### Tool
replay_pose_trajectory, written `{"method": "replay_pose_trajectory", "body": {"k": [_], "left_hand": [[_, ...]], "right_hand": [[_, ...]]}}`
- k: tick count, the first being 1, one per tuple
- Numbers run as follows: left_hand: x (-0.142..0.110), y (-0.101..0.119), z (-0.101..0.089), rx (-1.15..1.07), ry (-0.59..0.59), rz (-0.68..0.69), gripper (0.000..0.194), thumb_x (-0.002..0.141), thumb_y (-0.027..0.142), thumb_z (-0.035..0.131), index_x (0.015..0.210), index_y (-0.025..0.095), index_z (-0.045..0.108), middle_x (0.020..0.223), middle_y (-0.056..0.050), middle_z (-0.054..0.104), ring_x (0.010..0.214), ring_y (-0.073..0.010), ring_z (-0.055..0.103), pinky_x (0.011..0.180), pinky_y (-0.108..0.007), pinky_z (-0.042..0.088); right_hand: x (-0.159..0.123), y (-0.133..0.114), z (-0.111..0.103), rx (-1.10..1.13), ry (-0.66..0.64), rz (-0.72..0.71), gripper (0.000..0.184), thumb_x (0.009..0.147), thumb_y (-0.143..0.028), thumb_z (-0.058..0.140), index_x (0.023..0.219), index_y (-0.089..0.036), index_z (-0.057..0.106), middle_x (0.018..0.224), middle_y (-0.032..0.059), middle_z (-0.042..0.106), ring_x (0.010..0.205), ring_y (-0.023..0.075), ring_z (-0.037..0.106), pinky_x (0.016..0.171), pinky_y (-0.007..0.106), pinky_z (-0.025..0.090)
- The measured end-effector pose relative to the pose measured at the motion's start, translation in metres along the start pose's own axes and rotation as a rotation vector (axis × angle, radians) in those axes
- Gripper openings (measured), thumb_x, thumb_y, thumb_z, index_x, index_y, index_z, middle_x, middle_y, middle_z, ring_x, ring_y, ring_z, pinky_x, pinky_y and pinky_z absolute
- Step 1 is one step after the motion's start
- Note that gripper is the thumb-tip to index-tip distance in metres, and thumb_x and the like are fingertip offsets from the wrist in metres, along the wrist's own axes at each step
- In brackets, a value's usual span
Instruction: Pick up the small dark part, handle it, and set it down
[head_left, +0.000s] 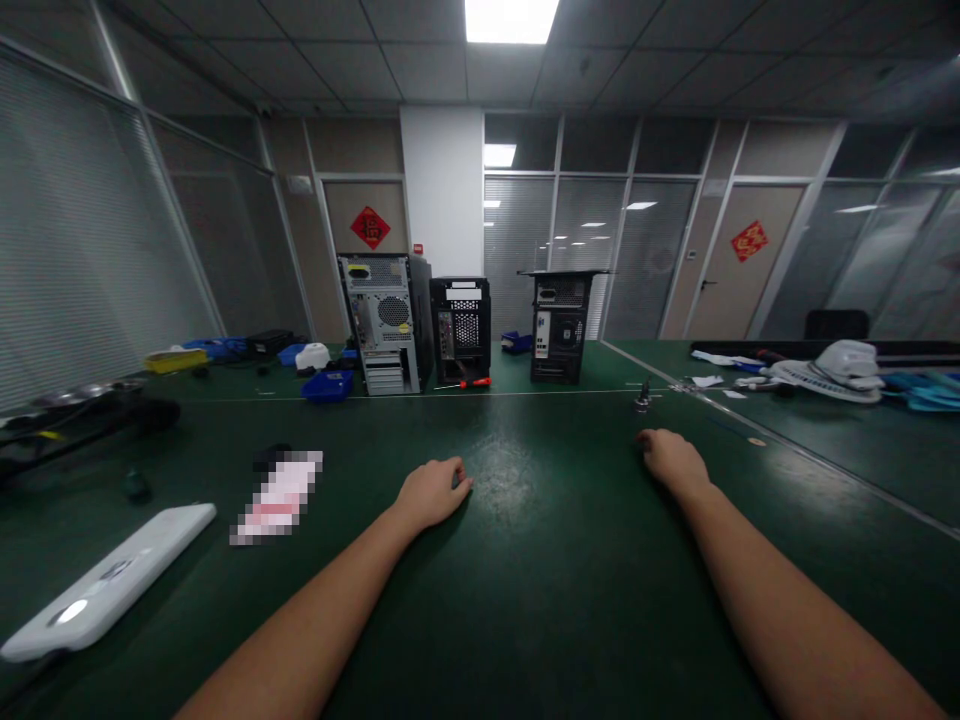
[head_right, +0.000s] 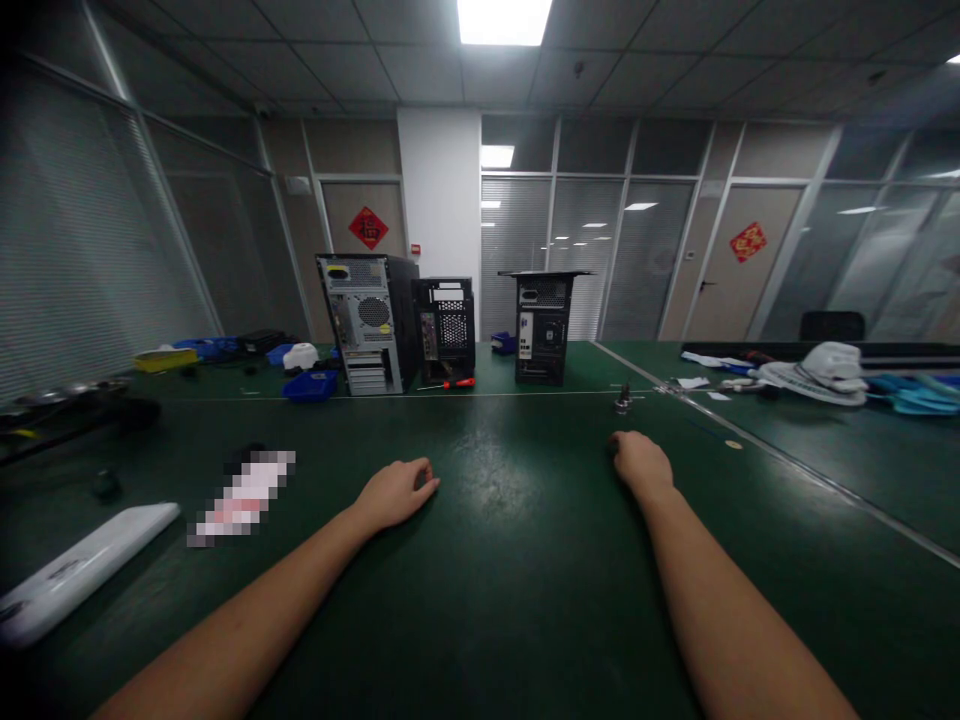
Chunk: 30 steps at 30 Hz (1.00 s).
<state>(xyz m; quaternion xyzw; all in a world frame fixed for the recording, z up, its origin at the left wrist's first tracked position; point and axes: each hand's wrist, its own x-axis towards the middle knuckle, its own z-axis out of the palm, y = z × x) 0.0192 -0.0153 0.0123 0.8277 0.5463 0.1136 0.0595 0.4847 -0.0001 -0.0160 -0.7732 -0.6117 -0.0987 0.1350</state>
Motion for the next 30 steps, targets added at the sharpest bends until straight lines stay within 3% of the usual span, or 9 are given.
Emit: {"method": "replay_pose_trajectory", "body": {"k": [8,15,18,23,30], "left_hand": [[-0.001,0.001,-0.002,-0.002,-0.006,0.009,0.029,0.095,0.048,0.05,0.1,0.024,0.066,0.095,-0.008,0.072,0.087,-0.0249,0.068,0.067,-0.03,0.044],[-0.002,0.002,-0.004,-0.003,-0.015,0.001,0.029,0.095,0.048,0.051,0.1,0.024,0.066,0.095,-0.009,0.072,0.089,-0.0255,0.069,0.068,-0.03,0.045],[-0.002,0.003,-0.005,-0.006,-0.019,-0.002,0.029,0.095,0.048,0.051,0.1,0.024,0.066,0.096,-0.009,0.072,0.09,-0.0257,0.069,0.069,-0.03,0.046],[-0.002,0.0,-0.003,-0.007,-0.018,0.001,0.03,0.095,0.048,0.051,0.102,0.024,0.067,0.096,-0.008,0.072,0.09,-0.0257,0.069,0.071,-0.03,0.047],[-0.001,0.0,-0.002,-0.003,-0.013,0.008,0.03,0.095,0.048,0.05,0.101,0.024,0.066,0.096,-0.009,0.073,0.088,-0.0257,0.068,0.068,-0.03,0.046]], "right_hand": [[0.002,-0.007,-0.001,0.091,0.181,-0.152,0.034,0.09,-0.018,0.05,0.116,-0.021,0.072,0.115,0.0111,0.068,0.099,0.0236,0.065,0.086,0.034,0.05],[0.002,-0.002,-0.015,0.434,0.506,0.028,0.034,0.089,-0.029,0.055,0.116,-0.018,0.071,0.111,0.0104,0.073,0.098,0.0239,0.068,0.095,0.036,0.05],[0.0,0.002,-0.019,0.506,0.512,0.123,0.035,0.09,-0.038,0.054,0.112,-0.018,0.073,0.103,0.0104,0.076,0.093,0.0252,0.069,0.09,0.036,0.051],[-0.001,0.008,-0.018,0.51,0.456,0.195,0.035,0.092,-0.039,0.049,0.114,-0.02,0.07,0.096,0.0093,0.076,0.091,0.0252,0.07,0.086,0.036,0.05],[0.002,0.021,-0.018,0.551,0.433,0.15,0.034,0.082,-0.03,0.062,0.115,-0.02,0.067,0.099,0.0067,0.076,0.09,0.022,0.071,0.088,0.035,0.052]]}}
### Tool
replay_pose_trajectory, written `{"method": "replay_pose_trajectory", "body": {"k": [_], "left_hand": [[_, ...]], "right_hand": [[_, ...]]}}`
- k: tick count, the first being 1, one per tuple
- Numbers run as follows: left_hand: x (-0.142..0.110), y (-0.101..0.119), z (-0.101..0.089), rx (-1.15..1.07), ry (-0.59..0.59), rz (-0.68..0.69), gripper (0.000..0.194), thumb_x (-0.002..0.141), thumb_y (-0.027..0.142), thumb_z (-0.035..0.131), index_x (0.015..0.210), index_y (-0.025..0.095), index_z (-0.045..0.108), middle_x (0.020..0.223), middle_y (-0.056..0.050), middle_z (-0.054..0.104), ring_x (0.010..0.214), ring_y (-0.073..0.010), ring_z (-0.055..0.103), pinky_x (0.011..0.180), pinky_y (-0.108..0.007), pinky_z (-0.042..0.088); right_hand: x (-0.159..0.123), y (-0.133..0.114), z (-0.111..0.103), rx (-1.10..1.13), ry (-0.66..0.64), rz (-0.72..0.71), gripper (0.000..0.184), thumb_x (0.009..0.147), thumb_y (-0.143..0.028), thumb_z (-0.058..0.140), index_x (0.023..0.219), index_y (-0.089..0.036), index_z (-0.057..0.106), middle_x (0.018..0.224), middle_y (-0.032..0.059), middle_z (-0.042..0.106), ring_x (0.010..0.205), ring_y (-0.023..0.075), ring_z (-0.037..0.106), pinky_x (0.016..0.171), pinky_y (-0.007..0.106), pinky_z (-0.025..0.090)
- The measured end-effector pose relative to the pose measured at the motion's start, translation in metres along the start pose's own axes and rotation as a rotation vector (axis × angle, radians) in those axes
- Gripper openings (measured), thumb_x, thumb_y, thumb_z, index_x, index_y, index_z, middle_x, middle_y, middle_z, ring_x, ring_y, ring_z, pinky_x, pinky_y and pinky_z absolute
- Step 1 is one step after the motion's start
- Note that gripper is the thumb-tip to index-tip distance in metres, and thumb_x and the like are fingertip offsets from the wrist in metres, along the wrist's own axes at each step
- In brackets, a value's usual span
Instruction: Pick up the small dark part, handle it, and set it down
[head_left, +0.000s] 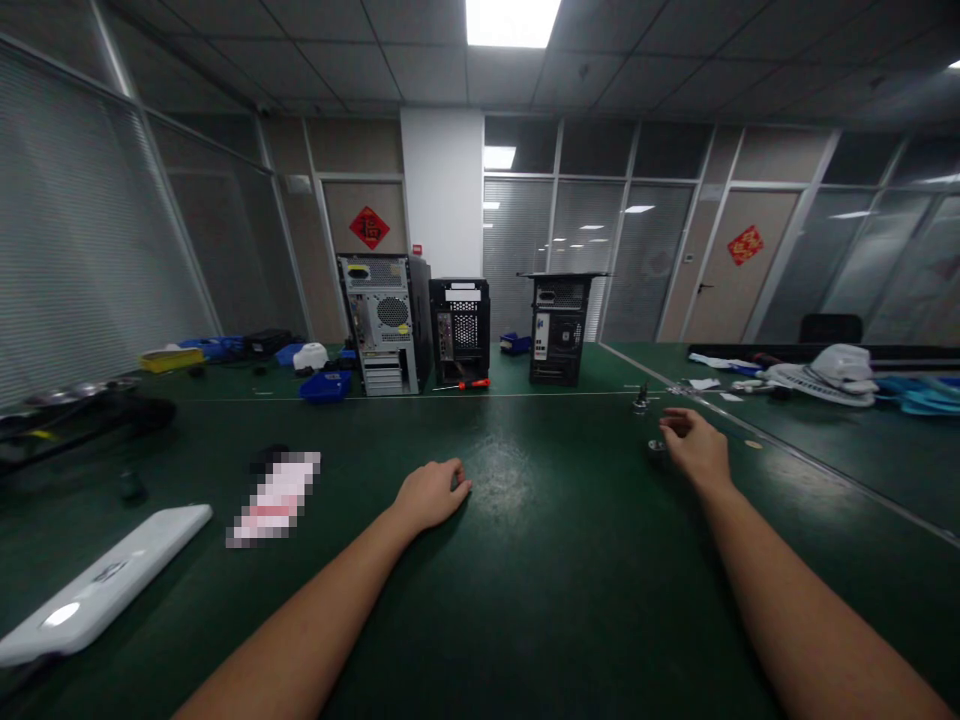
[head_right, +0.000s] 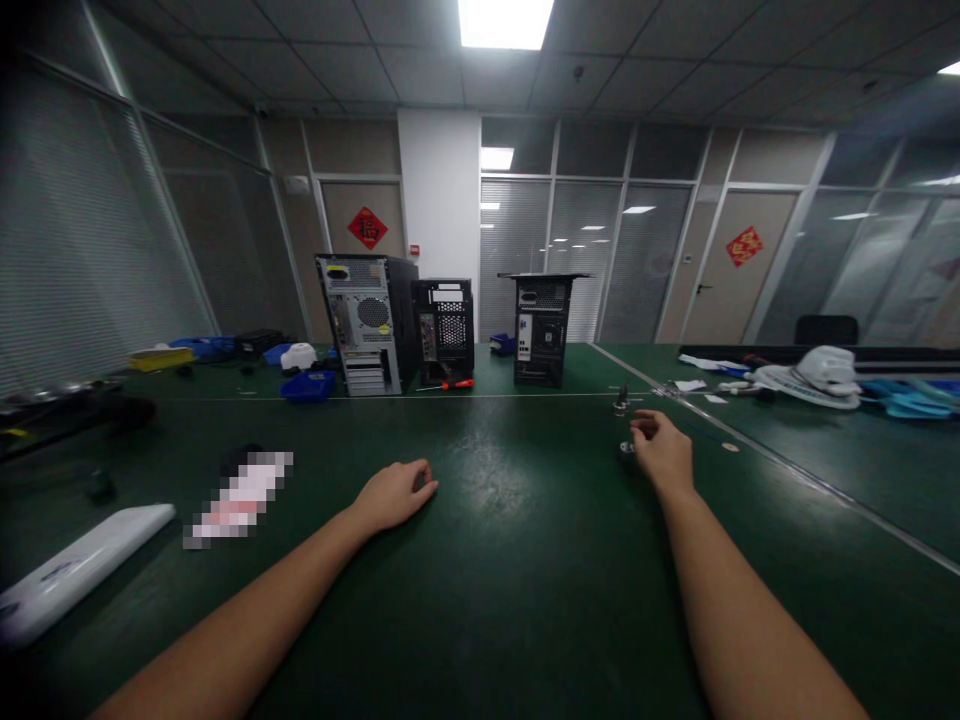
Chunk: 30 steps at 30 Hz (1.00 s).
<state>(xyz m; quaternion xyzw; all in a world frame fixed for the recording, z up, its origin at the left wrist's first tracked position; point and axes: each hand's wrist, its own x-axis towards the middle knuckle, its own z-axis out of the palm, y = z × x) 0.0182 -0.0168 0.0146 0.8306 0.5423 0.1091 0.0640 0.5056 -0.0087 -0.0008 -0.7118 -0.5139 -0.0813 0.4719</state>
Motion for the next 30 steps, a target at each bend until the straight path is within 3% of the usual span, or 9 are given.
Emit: {"method": "replay_pose_trajectory", "body": {"k": [7,13,22,30], "left_hand": [[0.001,-0.001,0.001,-0.007,-0.003,0.009,0.029,0.095,0.049,0.05,0.1,0.024,0.066,0.095,-0.008,0.072,0.088,-0.0256,0.068,0.068,-0.03,0.046],[0.0,0.0,-0.001,-0.011,-0.012,-0.004,0.03,0.095,0.05,0.05,0.101,0.025,0.066,0.098,-0.008,0.072,0.091,-0.0262,0.068,0.07,-0.03,0.047],[-0.002,0.005,-0.005,-0.018,-0.021,-0.01,0.029,0.095,0.048,0.051,0.1,0.024,0.066,0.097,-0.009,0.072,0.09,-0.0261,0.069,0.069,-0.03,0.046],[0.0,0.002,0.0,0.003,-0.007,-0.013,0.029,0.094,0.048,0.052,0.101,0.024,0.066,0.096,-0.008,0.072,0.091,-0.0259,0.069,0.071,-0.03,0.047]], "right_hand": [[0.008,0.02,-0.009,0.052,-0.21,-0.097,0.041,0.076,-0.028,0.066,0.116,-0.02,0.067,0.099,0.0056,0.077,0.091,0.0224,0.072,0.091,0.038,0.054],[0.008,0.015,-0.01,-0.008,-0.332,-0.165,0.049,0.081,-0.022,0.061,0.129,-0.022,0.064,0.109,0.0048,0.077,0.105,0.0251,0.071,0.101,0.041,0.051],[0.003,0.009,-0.01,-0.108,-0.358,-0.216,0.048,0.083,-0.017,0.056,0.13,-0.021,0.066,0.109,0.0036,0.077,0.105,0.0234,0.071,0.098,0.037,0.051],[0.004,0.012,-0.006,-0.112,-0.319,-0.161,0.045,0.079,-0.022,0.06,0.122,-0.02,0.069,0.103,0.0048,0.078,0.098,0.0239,0.072,0.091,0.036,0.052]]}}
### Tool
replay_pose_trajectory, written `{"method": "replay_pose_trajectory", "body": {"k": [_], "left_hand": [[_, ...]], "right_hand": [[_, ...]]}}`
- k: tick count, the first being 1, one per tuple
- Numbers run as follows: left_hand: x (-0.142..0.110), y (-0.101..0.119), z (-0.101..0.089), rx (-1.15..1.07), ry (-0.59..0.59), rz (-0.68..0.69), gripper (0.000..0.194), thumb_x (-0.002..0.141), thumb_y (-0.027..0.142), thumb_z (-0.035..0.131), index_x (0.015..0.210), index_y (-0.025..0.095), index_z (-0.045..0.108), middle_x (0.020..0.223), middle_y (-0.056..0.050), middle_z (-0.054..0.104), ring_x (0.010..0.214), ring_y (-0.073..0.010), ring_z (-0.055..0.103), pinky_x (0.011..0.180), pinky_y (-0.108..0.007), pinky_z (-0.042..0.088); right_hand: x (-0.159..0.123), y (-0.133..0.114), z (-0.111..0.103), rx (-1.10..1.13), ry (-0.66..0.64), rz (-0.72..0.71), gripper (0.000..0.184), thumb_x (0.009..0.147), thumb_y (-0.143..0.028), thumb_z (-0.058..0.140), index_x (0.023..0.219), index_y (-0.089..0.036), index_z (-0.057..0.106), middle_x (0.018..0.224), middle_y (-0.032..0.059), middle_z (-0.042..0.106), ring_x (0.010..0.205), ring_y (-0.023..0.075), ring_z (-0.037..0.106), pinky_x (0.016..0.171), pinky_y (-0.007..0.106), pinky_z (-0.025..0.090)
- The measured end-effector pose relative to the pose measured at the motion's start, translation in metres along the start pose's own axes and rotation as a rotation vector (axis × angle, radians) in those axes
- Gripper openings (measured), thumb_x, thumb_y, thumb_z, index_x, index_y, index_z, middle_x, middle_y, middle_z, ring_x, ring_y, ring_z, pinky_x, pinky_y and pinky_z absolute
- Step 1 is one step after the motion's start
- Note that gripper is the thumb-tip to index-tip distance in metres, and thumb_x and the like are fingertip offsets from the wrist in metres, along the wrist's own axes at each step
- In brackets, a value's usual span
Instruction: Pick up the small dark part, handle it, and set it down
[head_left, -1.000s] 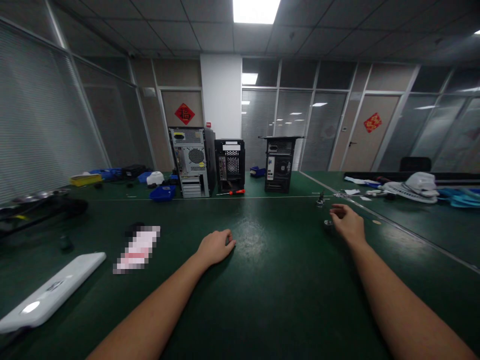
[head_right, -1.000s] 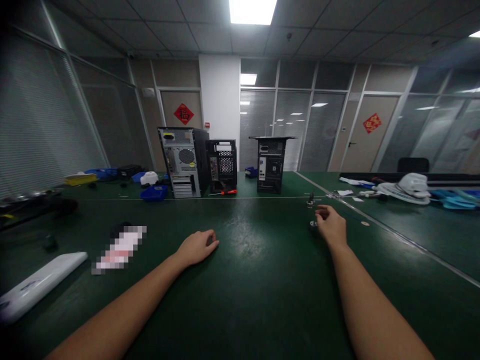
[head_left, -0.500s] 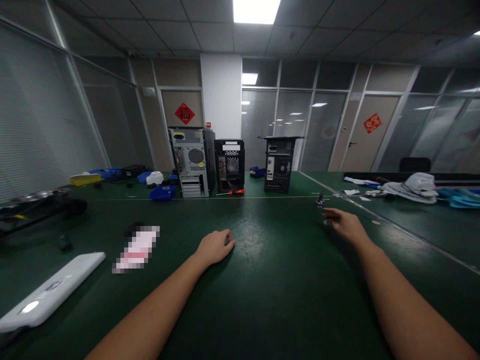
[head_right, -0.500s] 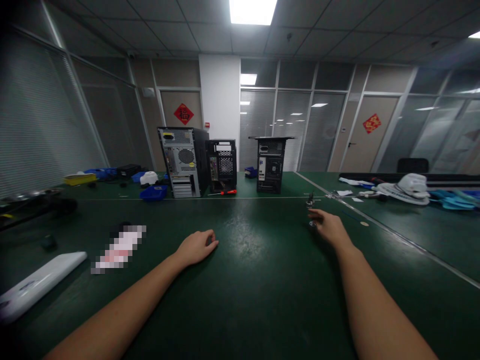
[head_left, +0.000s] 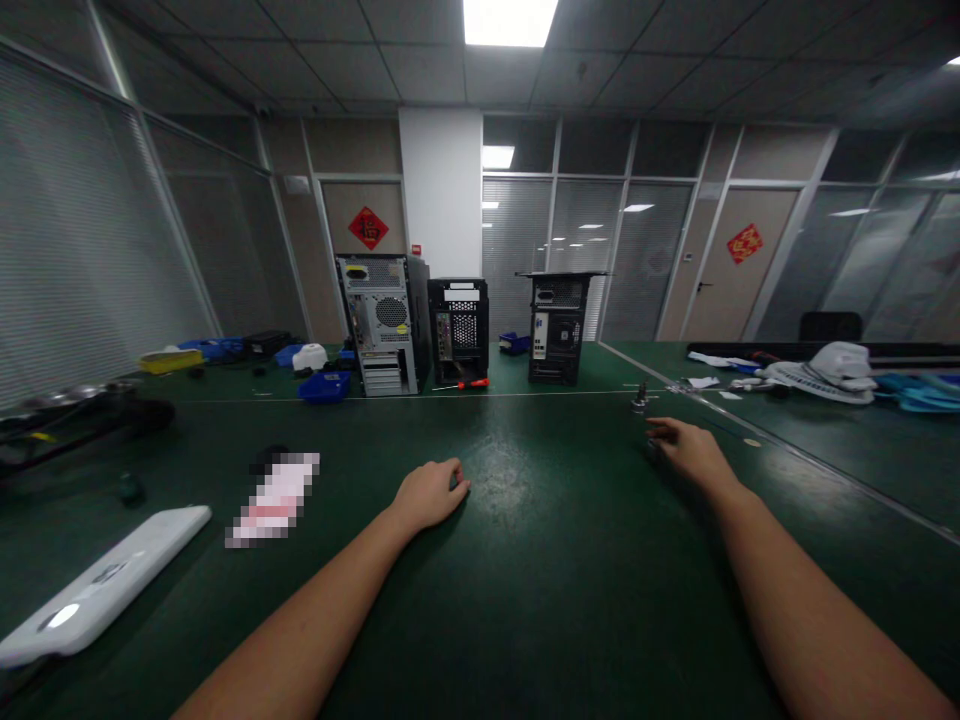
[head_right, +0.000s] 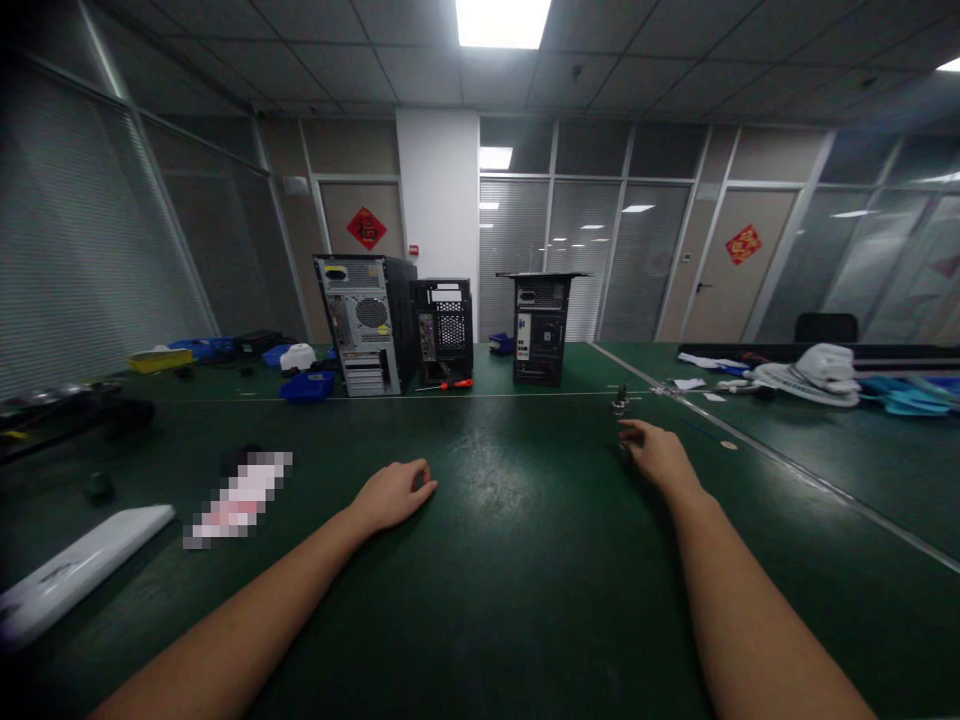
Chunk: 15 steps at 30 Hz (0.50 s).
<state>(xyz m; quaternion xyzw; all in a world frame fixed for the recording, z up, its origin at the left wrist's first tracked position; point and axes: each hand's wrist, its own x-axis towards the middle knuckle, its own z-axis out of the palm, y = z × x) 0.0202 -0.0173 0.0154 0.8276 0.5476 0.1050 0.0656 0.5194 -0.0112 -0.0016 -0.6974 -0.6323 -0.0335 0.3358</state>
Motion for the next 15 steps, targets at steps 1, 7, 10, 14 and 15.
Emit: {"method": "replay_pose_trajectory", "body": {"k": [1,7,10,14,15], "left_hand": [[0.0,0.0,0.0,0.001,0.003,0.004,0.029,0.094,0.048,0.052,0.101,0.024,0.066,0.095,-0.008,0.072,0.091,-0.026,0.069,0.071,-0.03,0.047],[0.0,-0.001,0.0,-0.01,0.004,0.008,0.029,0.094,0.049,0.051,0.1,0.024,0.066,0.095,-0.008,0.072,0.088,-0.0257,0.068,0.069,-0.03,0.046],[0.0,-0.001,0.0,-0.01,0.008,0.013,0.029,0.094,0.049,0.051,0.1,0.025,0.066,0.094,-0.008,0.072,0.088,-0.0255,0.068,0.068,-0.03,0.046],[-0.001,-0.001,-0.001,-0.006,0.01,0.019,0.029,0.095,0.048,0.051,0.1,0.024,0.066,0.095,-0.008,0.072,0.088,-0.0254,0.068,0.067,-0.029,0.046],[0.0,-0.001,0.0,-0.004,0.011,0.02,0.029,0.095,0.048,0.051,0.1,0.024,0.066,0.095,-0.008,0.072,0.088,-0.0253,0.068,0.068,-0.029,0.046]], "right_hand": [[0.001,0.001,0.001,0.005,0.013,0.033,0.043,0.078,-0.025,0.061,0.12,-0.02,0.071,0.101,0.0053,0.078,0.097,0.0245,0.072,0.089,0.037,0.053],[0.002,0.012,0.004,0.078,0.07,0.266,0.039,0.074,-0.039,0.068,0.108,-0.02,0.076,0.092,0.0085,0.078,0.086,0.026,0.072,0.073,0.035,0.053],[0.0,0.015,0.004,0.114,0.095,0.313,0.041,0.071,-0.045,0.071,0.103,-0.02,0.077,0.091,0.009,0.078,0.083,0.0263,0.071,0.073,0.036,0.052],[-0.002,0.013,0.006,0.13,0.114,0.325,0.043,0.068,-0.052,0.074,0.097,-0.019,0.078,0.091,0.0101,0.077,0.084,0.0272,0.071,0.075,0.037,0.053],[-0.003,0.012,0.007,0.112,0.115,0.339,0.043,0.068,-0.053,0.074,0.095,-0.02,0.078,0.091,0.0105,0.077,0.084,0.0278,0.071,0.075,0.038,0.053]]}}
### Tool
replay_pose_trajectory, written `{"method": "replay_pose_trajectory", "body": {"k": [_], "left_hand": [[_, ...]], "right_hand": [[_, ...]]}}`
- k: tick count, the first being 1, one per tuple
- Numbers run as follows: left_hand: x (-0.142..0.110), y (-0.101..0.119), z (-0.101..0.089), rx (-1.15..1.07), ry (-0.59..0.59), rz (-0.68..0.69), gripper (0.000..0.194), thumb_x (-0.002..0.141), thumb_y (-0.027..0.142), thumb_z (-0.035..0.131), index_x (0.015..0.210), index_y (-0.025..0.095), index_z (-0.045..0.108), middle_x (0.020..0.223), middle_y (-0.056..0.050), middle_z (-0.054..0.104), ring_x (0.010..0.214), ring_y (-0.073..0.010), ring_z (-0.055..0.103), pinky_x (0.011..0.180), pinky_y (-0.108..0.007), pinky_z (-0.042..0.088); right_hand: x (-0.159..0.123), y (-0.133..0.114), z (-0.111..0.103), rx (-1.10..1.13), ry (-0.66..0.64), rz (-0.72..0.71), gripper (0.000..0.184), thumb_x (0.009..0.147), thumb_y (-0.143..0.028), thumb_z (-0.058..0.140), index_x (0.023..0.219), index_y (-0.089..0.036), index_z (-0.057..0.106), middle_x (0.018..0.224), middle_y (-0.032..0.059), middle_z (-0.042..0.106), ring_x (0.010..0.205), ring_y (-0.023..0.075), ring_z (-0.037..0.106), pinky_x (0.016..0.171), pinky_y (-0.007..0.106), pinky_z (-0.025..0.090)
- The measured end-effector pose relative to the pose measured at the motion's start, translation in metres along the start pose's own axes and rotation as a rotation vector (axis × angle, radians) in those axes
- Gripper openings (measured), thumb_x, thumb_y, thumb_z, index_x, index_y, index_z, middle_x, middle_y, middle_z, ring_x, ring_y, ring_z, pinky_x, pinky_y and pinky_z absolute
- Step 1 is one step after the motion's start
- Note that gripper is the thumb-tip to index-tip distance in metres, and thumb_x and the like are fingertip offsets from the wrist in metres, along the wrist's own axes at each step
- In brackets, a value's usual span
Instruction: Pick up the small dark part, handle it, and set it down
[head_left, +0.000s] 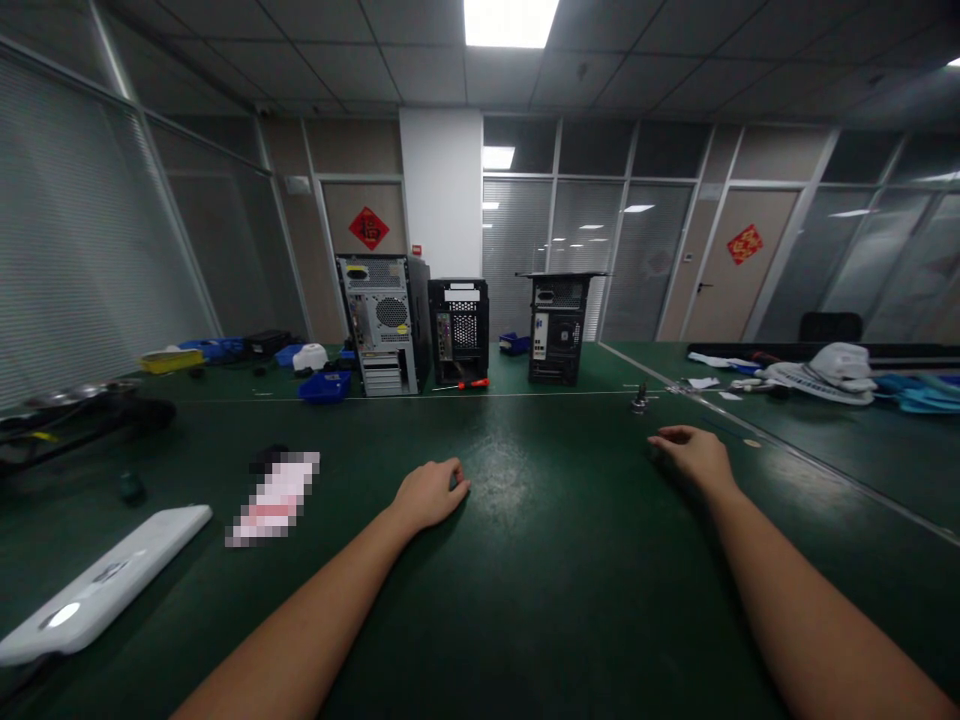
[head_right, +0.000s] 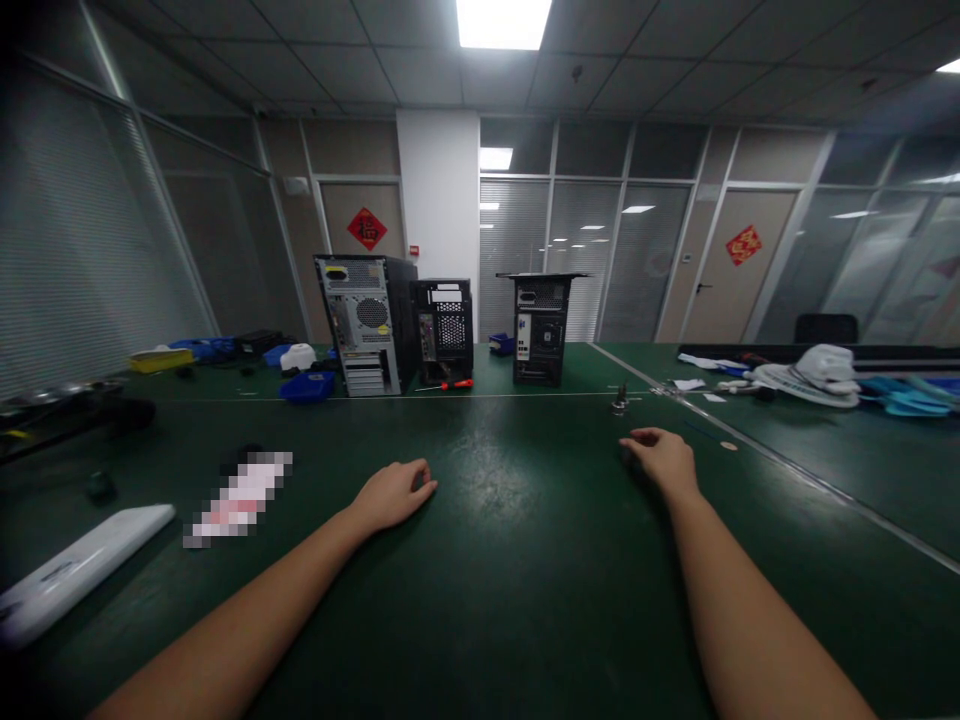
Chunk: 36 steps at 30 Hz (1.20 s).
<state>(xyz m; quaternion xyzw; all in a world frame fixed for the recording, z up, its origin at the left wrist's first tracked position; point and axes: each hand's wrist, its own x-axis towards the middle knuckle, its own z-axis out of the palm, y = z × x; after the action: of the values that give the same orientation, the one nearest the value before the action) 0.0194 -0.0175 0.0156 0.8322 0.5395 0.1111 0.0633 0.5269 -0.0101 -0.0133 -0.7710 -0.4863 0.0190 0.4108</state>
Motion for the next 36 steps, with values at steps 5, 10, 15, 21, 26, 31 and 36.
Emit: {"method": "replay_pose_trajectory", "body": {"k": [5,10,15,21,26,31,36], "left_hand": [[0.0,-0.001,0.001,0.004,0.004,0.003,0.028,0.095,0.048,0.051,0.099,0.024,0.065,0.094,-0.008,0.072,0.087,-0.0253,0.069,0.068,-0.029,0.046],[0.0,-0.001,0.001,0.003,-0.001,0.002,0.028,0.095,0.048,0.051,0.099,0.024,0.065,0.094,-0.008,0.072,0.087,-0.0257,0.069,0.067,-0.03,0.046],[0.0,0.0,0.001,0.001,0.008,0.001,0.028,0.094,0.048,0.051,0.099,0.024,0.065,0.094,-0.008,0.072,0.087,-0.0257,0.068,0.067,-0.03,0.045],[0.0,0.0,0.0,-0.004,-0.006,-0.005,0.028,0.094,0.048,0.051,0.1,0.024,0.065,0.095,-0.008,0.072,0.087,-0.0255,0.068,0.067,-0.03,0.045],[0.0,0.0,-0.001,-0.004,-0.002,-0.003,0.028,0.094,0.047,0.051,0.099,0.024,0.065,0.095,-0.008,0.072,0.088,-0.0256,0.068,0.067,-0.03,0.045],[0.0,-0.001,0.0,-0.004,-0.006,-0.004,0.029,0.094,0.048,0.051,0.1,0.024,0.066,0.095,-0.009,0.072,0.089,-0.0259,0.068,0.067,-0.03,0.045],[0.001,-0.001,0.001,-0.014,-0.007,-0.003,0.029,0.094,0.048,0.051,0.101,0.024,0.066,0.095,-0.009,0.072,0.088,-0.0259,0.068,0.065,-0.029,0.045]], "right_hand": [[-0.004,-0.004,0.001,-0.097,-0.006,-0.049,0.039,0.081,-0.052,0.064,0.098,-0.022,0.079,0.096,0.0102,0.078,0.089,0.0291,0.071,0.076,0.039,0.052],[-0.002,-0.003,0.003,-0.213,0.018,-0.191,0.038,0.089,-0.042,0.056,0.114,-0.023,0.077,0.103,0.0095,0.078,0.095,0.0295,0.071,0.082,0.039,0.051],[0.001,0.003,0.005,-0.214,-0.001,-0.247,0.036,0.087,-0.038,0.06,0.114,-0.02,0.077,0.108,0.0092,0.077,0.099,0.0285,0.07,0.085,0.037,0.051],[0.001,0.005,0.004,-0.24,0.024,-0.321,0.037,0.089,-0.039,0.057,0.112,-0.018,0.078,0.111,0.0112,0.073,0.099,0.0274,0.068,0.086,0.036,0.05],[-0.001,0.0,0.0,-0.254,0.033,-0.325,0.036,0.088,-0.037,0.056,0.111,-0.021,0.078,0.11,0.0107,0.073,0.096,0.0259,0.068,0.084,0.035,0.049],[-0.004,-0.007,-0.005,-0.212,0.059,-0.19,0.034,0.082,-0.041,0.063,0.106,-0.021,0.077,0.096,0.0079,0.076,0.087,0.025,0.069,0.077,0.035,0.05],[-0.004,-0.007,-0.006,-0.254,0.015,-0.217,0.035,0.083,-0.042,0.06,0.105,-0.021,0.078,0.098,0.0081,0.078,0.091,0.0266,0.07,0.081,0.037,0.051]]}}
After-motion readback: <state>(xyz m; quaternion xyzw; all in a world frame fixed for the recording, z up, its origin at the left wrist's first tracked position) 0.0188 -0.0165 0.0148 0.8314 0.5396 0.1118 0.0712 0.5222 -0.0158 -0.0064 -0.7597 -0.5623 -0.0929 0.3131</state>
